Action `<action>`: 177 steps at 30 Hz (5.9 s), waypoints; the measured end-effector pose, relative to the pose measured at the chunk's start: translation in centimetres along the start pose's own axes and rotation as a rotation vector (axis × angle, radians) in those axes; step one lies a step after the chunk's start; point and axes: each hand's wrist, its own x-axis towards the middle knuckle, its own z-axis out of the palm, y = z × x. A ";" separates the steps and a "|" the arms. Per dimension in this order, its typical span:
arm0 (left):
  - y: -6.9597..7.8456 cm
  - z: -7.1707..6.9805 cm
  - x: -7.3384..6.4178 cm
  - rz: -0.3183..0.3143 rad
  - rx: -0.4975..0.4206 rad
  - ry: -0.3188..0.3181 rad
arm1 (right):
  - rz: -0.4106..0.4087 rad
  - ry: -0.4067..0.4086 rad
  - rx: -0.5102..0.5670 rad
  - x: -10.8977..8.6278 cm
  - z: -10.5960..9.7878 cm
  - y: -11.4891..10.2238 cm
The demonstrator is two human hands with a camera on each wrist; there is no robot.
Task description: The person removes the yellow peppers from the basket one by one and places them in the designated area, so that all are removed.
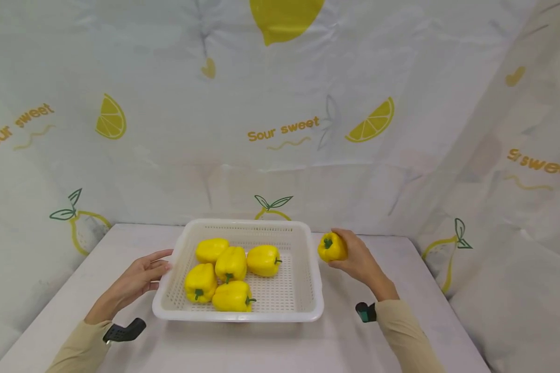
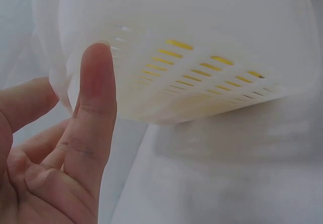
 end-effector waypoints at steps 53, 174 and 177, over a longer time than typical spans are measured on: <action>-0.2 0.3 -0.1 -0.002 0.006 0.037 | 0.096 -0.158 -0.185 1.4 2.8 3.5; -0.2 0.2 -0.1 0.001 -0.016 0.011 | -0.207 -0.312 -0.111 5.7 7.0 -12.4; -0.2 0.2 -0.1 -0.001 -0.017 0.011 | -0.189 -0.340 -0.104 5.8 7.5 -12.7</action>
